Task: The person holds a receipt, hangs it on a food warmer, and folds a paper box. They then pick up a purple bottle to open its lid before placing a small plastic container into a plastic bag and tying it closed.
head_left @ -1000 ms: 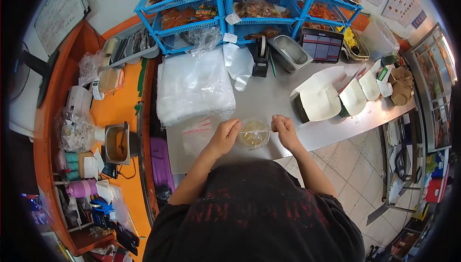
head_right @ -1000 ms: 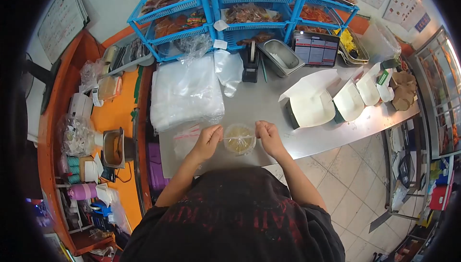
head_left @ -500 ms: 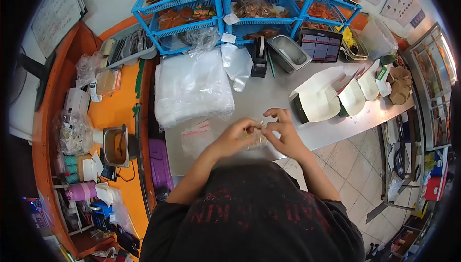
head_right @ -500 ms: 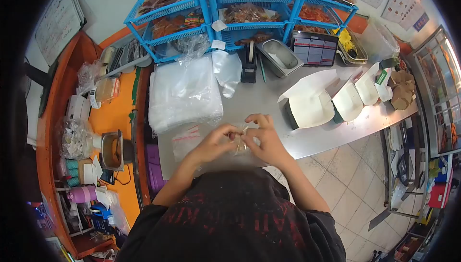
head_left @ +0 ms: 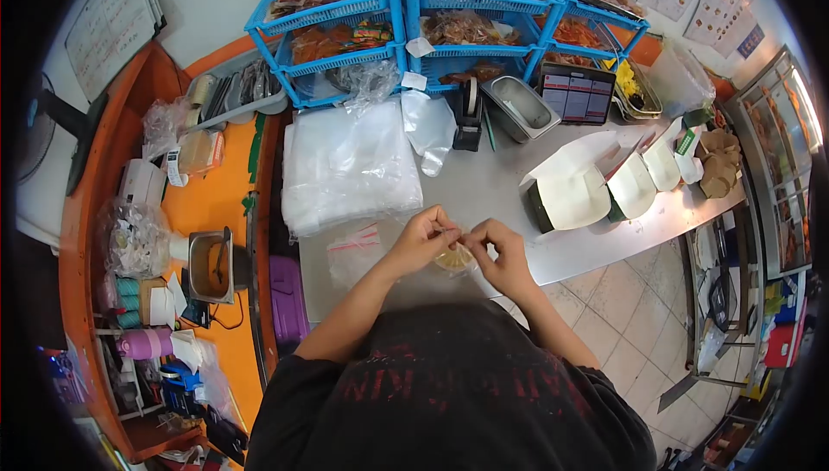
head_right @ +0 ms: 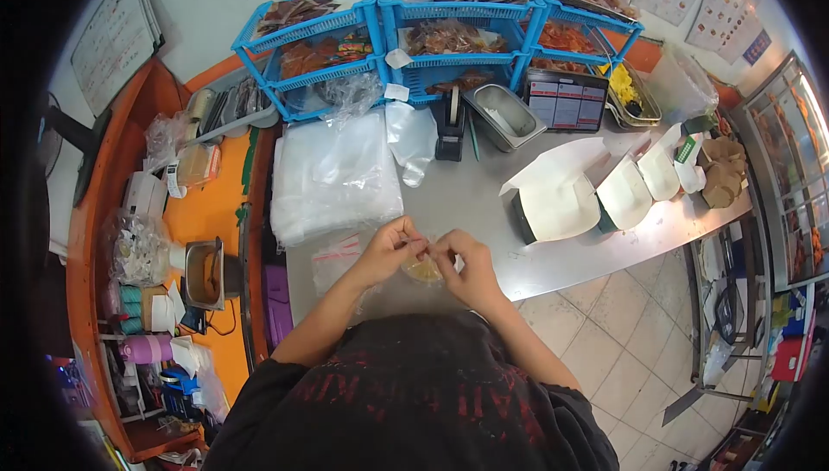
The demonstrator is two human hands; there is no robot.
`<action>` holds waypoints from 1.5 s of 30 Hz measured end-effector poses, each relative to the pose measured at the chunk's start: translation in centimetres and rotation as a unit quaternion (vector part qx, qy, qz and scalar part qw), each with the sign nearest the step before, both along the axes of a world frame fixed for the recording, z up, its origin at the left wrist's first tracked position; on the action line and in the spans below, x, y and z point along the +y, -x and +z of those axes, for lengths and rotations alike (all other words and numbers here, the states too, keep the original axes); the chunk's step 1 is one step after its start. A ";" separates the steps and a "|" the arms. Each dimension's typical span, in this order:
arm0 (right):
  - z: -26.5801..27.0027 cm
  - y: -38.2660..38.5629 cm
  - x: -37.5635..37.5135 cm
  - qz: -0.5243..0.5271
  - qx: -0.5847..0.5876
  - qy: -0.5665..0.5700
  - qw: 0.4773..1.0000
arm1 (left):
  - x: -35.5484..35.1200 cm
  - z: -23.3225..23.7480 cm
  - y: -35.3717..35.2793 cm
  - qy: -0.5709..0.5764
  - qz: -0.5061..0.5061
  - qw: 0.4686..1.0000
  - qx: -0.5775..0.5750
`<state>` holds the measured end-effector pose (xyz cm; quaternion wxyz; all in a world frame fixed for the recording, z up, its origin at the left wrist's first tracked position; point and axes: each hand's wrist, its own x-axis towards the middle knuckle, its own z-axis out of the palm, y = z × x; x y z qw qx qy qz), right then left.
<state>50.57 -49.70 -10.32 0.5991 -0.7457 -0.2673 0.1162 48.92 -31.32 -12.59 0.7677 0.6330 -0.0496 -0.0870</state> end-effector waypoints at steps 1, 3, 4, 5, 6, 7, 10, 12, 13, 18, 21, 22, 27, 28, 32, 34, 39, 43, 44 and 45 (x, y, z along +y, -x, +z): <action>0.4 0.3 -0.1 0.009 -0.096 0.060 0.994 | 0.4 -0.1 -0.2 0.032 -0.028 0.999 0.019; -0.6 -0.3 -0.2 0.016 -0.193 0.030 0.981 | 0.4 -0.1 -0.1 0.026 -0.051 0.998 0.023; -1.5 -0.6 -0.2 0.019 -0.286 0.001 0.958 | 0.4 -0.1 -0.1 0.020 -0.076 0.996 0.030; -2.5 -0.8 0.0 0.019 -0.286 0.000 0.958 | 0.1 0.5 0.1 0.019 -0.076 0.996 0.030; -3.6 -1.0 0.3 0.007 -0.096 -0.109 0.989 | -0.3 1.5 0.3 -0.161 -0.033 0.981 -0.104; -4.0 -1.2 0.5 -0.005 0.098 -0.213 0.972 | -0.7 2.2 0.3 -0.333 0.013 0.913 -0.234; -3.3 -1.4 0.5 0.018 0.083 -0.015 0.996 | -1.3 0.9 0.2 -0.408 0.112 0.753 -0.504; -1.5 -1.3 1.3 0.003 0.014 -0.034 0.999 | -1.4 0.7 0.4 -0.408 0.150 0.726 -0.532; -1.2 -1.6 1.0 0.021 -0.032 -0.003 0.999 | -1.3 0.8 0.6 -0.419 0.163 0.741 -0.498; 0.4 -2.2 0.1 0.037 -0.292 0.160 0.942 | -0.1 0.4 1.1 -0.457 0.089 0.796 -0.386; -3.4 -4.7 -4.6 0.008 -0.292 0.229 0.929 | 4.6 -1.8 2.1 -0.440 0.051 0.824 -0.354; -3.2 -4.6 -5.4 0.007 -0.287 0.232 0.929 | 5.5 -2.7 3.2 -0.438 0.046 0.829 -0.345; -3.6 -4.5 -6.5 0.005 -0.290 0.218 0.932 | 6.2 -4.1 5.0 -0.361 0.094 0.917 -0.142; -3.7 -4.5 -6.6 0.006 -0.291 0.218 0.932 | 6.0 -4.2 5.1 -0.361 0.096 0.917 -0.142; -4.6 -5.2 -7.4 0.042 -0.111 0.246 0.962 | 6.2 -6.5 4.6 -0.311 0.081 0.946 -0.048; -5.2 -5.5 -7.7 0.081 0.049 0.251 0.963 | 5.8 -7.1 4.7 -0.316 0.039 0.948 0.001; -7.7 -3.4 -5.7 0.139 0.336 -0.027 0.931 | -1.3 -4.4 3.8 -0.286 0.068 0.953 -0.073; -9.7 -4.3 -4.1 0.103 0.245 -0.039 0.963 | -2.6 -5.2 1.1 -0.272 0.121 0.951 -0.086; -9.6 -4.7 -4.2 0.102 0.245 -0.041 0.963 | -2.1 -4.8 0.1 -0.273 0.120 0.950 -0.087; -9.3 -5.3 -4.4 0.106 0.234 -0.006 0.966 | -1.0 -4.3 -0.9 -0.285 0.067 0.951 -0.104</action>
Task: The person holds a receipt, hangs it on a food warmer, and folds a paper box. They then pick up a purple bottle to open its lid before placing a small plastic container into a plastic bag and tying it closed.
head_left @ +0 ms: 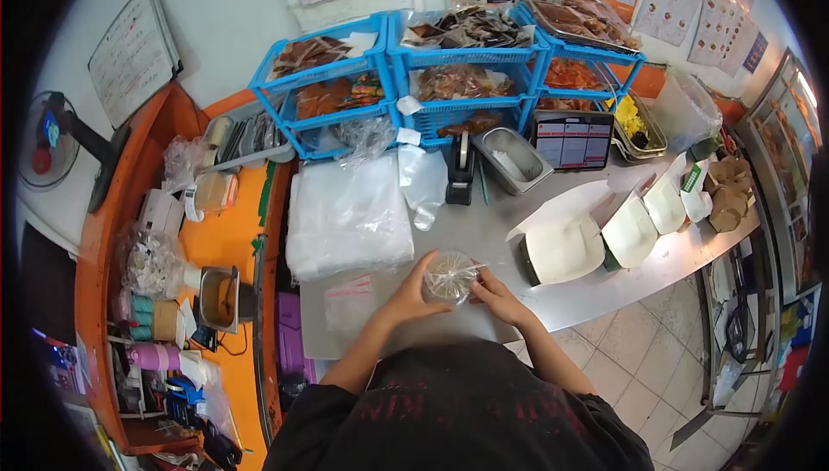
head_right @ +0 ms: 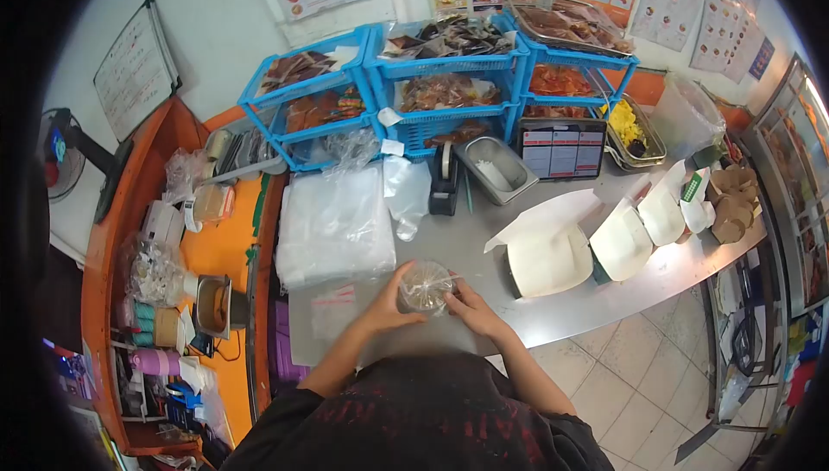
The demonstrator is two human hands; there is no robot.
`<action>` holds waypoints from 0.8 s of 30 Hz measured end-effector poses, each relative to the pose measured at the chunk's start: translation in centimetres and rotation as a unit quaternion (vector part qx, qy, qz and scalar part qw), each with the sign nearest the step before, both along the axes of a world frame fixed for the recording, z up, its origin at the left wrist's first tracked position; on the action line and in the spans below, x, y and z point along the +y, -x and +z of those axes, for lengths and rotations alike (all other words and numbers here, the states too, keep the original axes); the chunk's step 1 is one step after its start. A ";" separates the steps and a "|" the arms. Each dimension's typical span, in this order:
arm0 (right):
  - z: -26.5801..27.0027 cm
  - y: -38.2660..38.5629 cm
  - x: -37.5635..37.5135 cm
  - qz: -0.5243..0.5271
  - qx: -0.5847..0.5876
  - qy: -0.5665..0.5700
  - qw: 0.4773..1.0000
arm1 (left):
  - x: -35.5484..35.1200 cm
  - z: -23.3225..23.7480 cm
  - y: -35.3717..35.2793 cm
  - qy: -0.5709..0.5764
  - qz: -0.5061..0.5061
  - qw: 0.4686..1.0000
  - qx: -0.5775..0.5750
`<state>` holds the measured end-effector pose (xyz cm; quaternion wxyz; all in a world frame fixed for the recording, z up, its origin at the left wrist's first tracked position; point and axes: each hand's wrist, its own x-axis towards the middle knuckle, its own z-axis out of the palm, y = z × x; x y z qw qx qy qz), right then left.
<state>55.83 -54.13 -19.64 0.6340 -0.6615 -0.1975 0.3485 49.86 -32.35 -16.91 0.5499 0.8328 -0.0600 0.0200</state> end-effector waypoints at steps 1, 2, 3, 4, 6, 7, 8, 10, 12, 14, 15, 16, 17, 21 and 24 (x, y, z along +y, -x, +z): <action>0.3 -0.7 -0.4 0.007 -0.017 0.031 0.999 | 1.2 0.5 -1.1 -0.019 -0.057 0.998 -0.002; 0.8 -1.1 -1.1 -0.001 -0.020 0.028 0.999 | 3.3 -0.1 -2.4 0.037 -0.029 0.998 0.041; 1.3 -1.2 -2.2 0.004 -0.035 0.076 0.996 | 4.8 -0.8 -3.8 0.094 -0.003 0.992 0.085; 1.7 -1.4 -3.4 0.008 -0.049 0.125 0.991 | 4.7 0.3 -5.2 0.083 0.087 0.992 0.044; 2.2 -1.7 -6.3 0.021 -0.093 0.160 0.982 | 4.5 1.7 -8.2 0.075 0.163 0.984 0.001; 2.4 -1.7 -7.5 0.046 -0.134 0.196 0.970 | 4.6 1.7 -9.8 0.032 0.207 0.977 0.040; 2.4 -1.4 -8.5 0.022 -0.121 0.210 0.970 | 4.5 1.6 -11.3 -0.011 0.250 0.965 0.080; 1.9 -0.7 -10.2 0.004 -0.114 0.228 0.967 | 3.8 0.2 -14.3 -0.091 0.208 0.973 -0.031; 1.6 0.2 -11.4 -0.017 -0.087 0.237 0.967 | 3.9 -2.4 -17.0 -0.184 0.175 0.950 -0.180; 1.9 1.2 -12.0 -0.028 -0.080 0.254 0.964 | 5.4 -5.3 -18.9 -0.241 0.136 0.949 -0.152; 1.9 1.8 -12.3 -0.027 -0.074 0.267 0.960 | 5.9 -6.2 -19.4 -0.303 0.108 0.939 -0.121; 1.2 2.5 -12.6 -0.046 -0.063 0.255 0.964 | 5.8 -6.7 -19.7 -0.291 0.134 0.936 -0.142; 1.3 3.1 -12.8 -0.063 -0.060 0.258 0.962 | 5.5 -6.5 -19.9 -0.287 0.118 0.939 -0.148; 2.1 6.3 -13.5 -0.138 -0.046 0.251 0.957 | 6.2 -6.7 -21.0 -0.313 0.107 0.935 -0.126; 2.0 8.7 -15.2 -0.138 -0.011 0.281 0.950 | 6.2 -7.0 -24.7 -0.316 0.054 0.947 0.001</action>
